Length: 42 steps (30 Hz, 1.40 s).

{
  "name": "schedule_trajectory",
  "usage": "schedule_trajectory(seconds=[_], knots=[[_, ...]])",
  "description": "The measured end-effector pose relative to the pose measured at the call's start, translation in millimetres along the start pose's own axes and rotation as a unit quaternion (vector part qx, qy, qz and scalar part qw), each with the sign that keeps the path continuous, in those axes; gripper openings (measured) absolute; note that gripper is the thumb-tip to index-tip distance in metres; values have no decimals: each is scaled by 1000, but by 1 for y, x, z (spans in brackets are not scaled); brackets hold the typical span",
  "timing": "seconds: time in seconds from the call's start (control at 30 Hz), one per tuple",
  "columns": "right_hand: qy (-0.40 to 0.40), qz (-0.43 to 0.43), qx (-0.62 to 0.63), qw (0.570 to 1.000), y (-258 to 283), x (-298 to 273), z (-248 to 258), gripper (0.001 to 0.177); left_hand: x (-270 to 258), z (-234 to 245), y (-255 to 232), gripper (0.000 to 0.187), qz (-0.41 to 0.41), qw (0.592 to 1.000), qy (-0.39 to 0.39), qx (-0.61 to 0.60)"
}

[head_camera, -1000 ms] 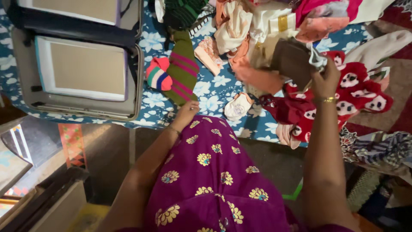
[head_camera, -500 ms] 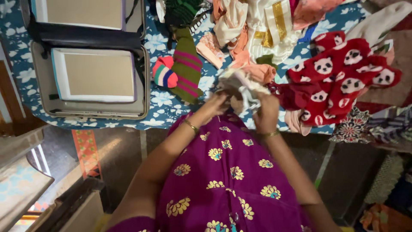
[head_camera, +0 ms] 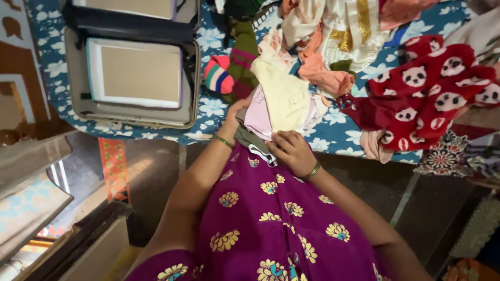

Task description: The person organizes various clothing items into a small suitcase by folding and placing them into sections, including placing internal dividers and arranging small garments one at a time.

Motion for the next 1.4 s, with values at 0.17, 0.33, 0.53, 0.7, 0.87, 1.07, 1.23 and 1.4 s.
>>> schedule_trajectory(seconds=[0.17,0.33,0.53,0.7,0.87,1.07,1.23,1.4], knots=[[26,-105,209,972,-9,-11,-12,48,1,61,26,39,60,984,-92,144],[-213,-423,508,719,-45,-21,-48,46,-8,40,29,71,-59,970,-63,228],[-145,-460,358,799,-54,0,-59,66,-30,-7,32,95,-97,966,-34,238],[-210,-456,505,702,-76,4,-54,43,-44,2,27,97,-91,967,-40,235],[-279,-347,620,646,-102,30,0,44,-41,40,36,90,-77,974,-52,207],[-266,-371,587,669,-82,60,76,65,-49,58,24,88,-90,967,-78,223],[-253,-344,428,797,-80,41,102,70,-61,43,-4,96,-97,973,-83,192],[-285,-336,272,856,-94,10,113,75,-64,30,-18,100,-125,973,-68,182]])
Point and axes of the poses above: each hand's wrist, its own x-axis towards the middle knuckle, its own z-axis out of the back of the hand, y = z × x, the point moved 1 cm from there along x, towards the middle knuckle, and after that the axes turned 12 degrees about x, right-handed, at the moved point
